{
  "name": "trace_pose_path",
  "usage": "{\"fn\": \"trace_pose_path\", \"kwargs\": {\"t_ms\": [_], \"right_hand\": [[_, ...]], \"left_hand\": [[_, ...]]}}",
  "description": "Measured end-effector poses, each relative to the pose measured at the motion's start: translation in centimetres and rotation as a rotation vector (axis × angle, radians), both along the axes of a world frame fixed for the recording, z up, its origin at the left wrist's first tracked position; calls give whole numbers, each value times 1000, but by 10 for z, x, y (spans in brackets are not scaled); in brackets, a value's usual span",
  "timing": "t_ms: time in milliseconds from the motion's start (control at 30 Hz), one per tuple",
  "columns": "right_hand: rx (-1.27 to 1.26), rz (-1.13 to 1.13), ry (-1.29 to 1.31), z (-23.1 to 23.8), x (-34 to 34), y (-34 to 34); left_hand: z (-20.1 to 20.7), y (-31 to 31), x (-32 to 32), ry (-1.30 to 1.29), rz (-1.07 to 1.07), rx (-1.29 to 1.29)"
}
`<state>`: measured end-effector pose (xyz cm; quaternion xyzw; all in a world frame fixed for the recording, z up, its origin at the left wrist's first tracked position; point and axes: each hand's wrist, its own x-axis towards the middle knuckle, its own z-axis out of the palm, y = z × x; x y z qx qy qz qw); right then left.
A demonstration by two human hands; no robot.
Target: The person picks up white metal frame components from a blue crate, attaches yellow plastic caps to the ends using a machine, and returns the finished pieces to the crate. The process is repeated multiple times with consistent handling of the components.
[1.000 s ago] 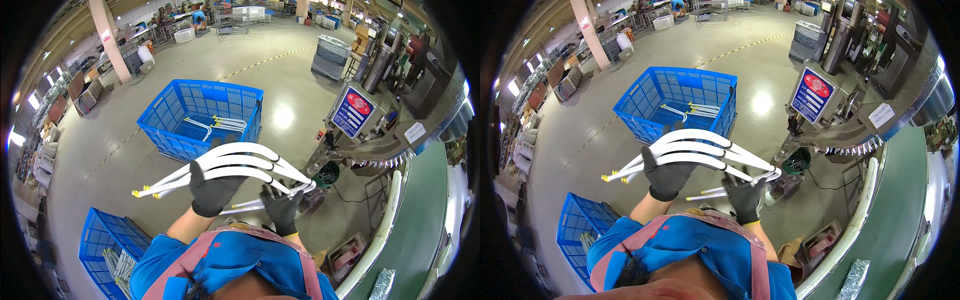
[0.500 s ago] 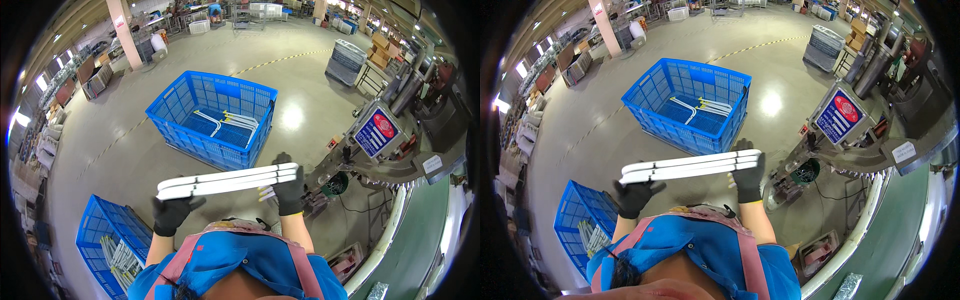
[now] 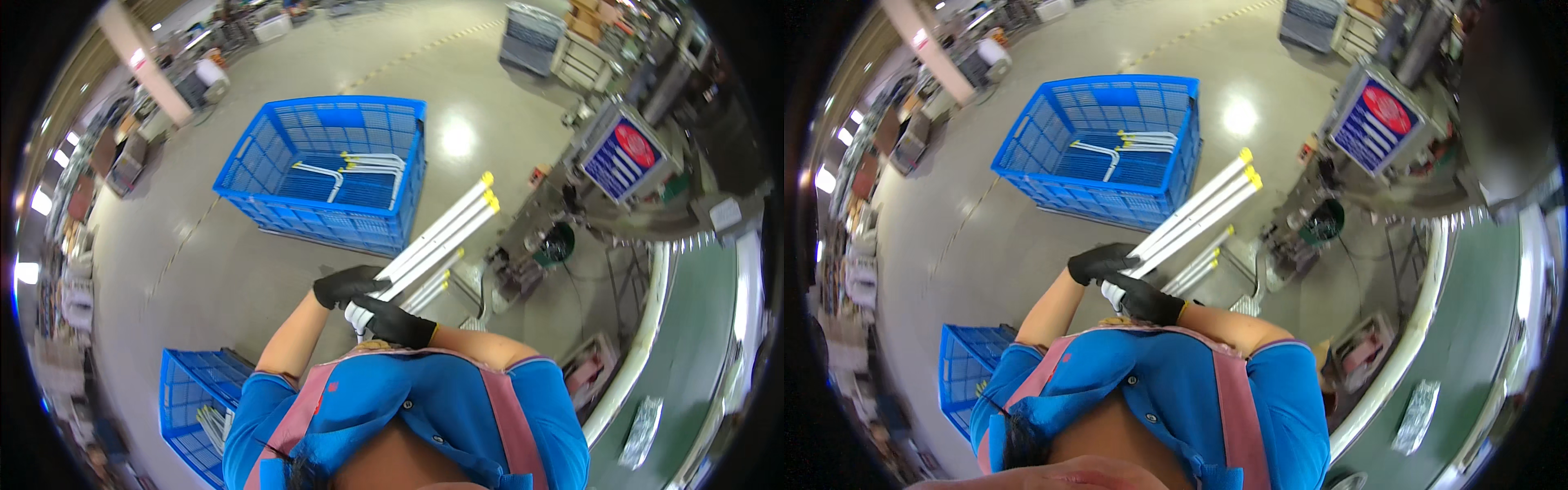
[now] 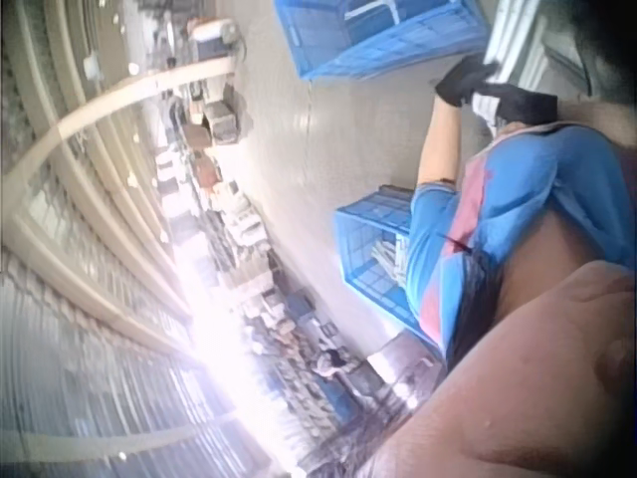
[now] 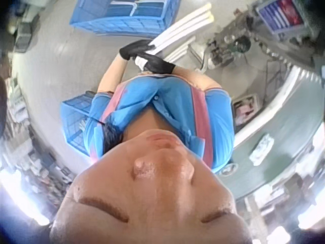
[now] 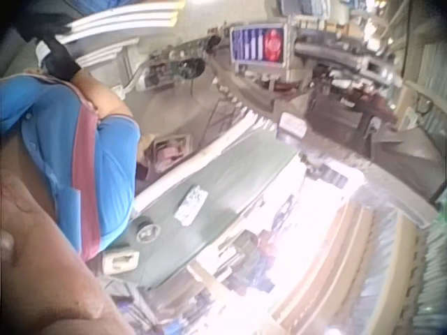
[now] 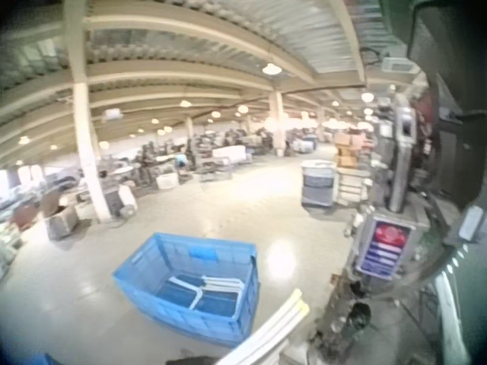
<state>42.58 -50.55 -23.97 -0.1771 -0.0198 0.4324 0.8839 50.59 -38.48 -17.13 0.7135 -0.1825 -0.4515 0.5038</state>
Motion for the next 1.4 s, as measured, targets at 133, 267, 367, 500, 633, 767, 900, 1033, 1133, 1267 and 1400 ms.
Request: {"fn": "trace_pose_path", "kwargs": {"t_ms": [133,267,367,500,633,767,900,1033,1133,1267,1400], "right_hand": [[-662,-148,-624,9,-17,-31],[-721,-262,-1317,33,-32,-72],[-903,-299,-1250,45,-36,-112],[-1591,-928,-735,57,-35,-177],[-2117,-1388,-875,54,-24,-226],[-1944,-1156,-717,42,-22,-251],[-1888,-1085,-707,49,-25,-274],[-1884,-1106,-652,71,-20,-290],[-2026,-1299,-841,79,-5,-294],[-2131,-1233,-871,77,8,-302],[-2099,-1272,-961,71,18,-309]], "left_hand": [[-12,-14,-9,198,-109,-261],[-10,-13,-10,182,-70,-97],[-3,-6,-11,144,-85,-51],[11,3,-15,132,-89,47],[18,5,-22,157,-207,74],[16,-6,-24,77,-344,71],[13,-24,-21,51,-396,16],[20,-40,-12,-40,-416,50],[25,-51,-2,16,-409,69],[24,-59,5,171,-305,127],[18,-62,10,196,-311,97]]}}
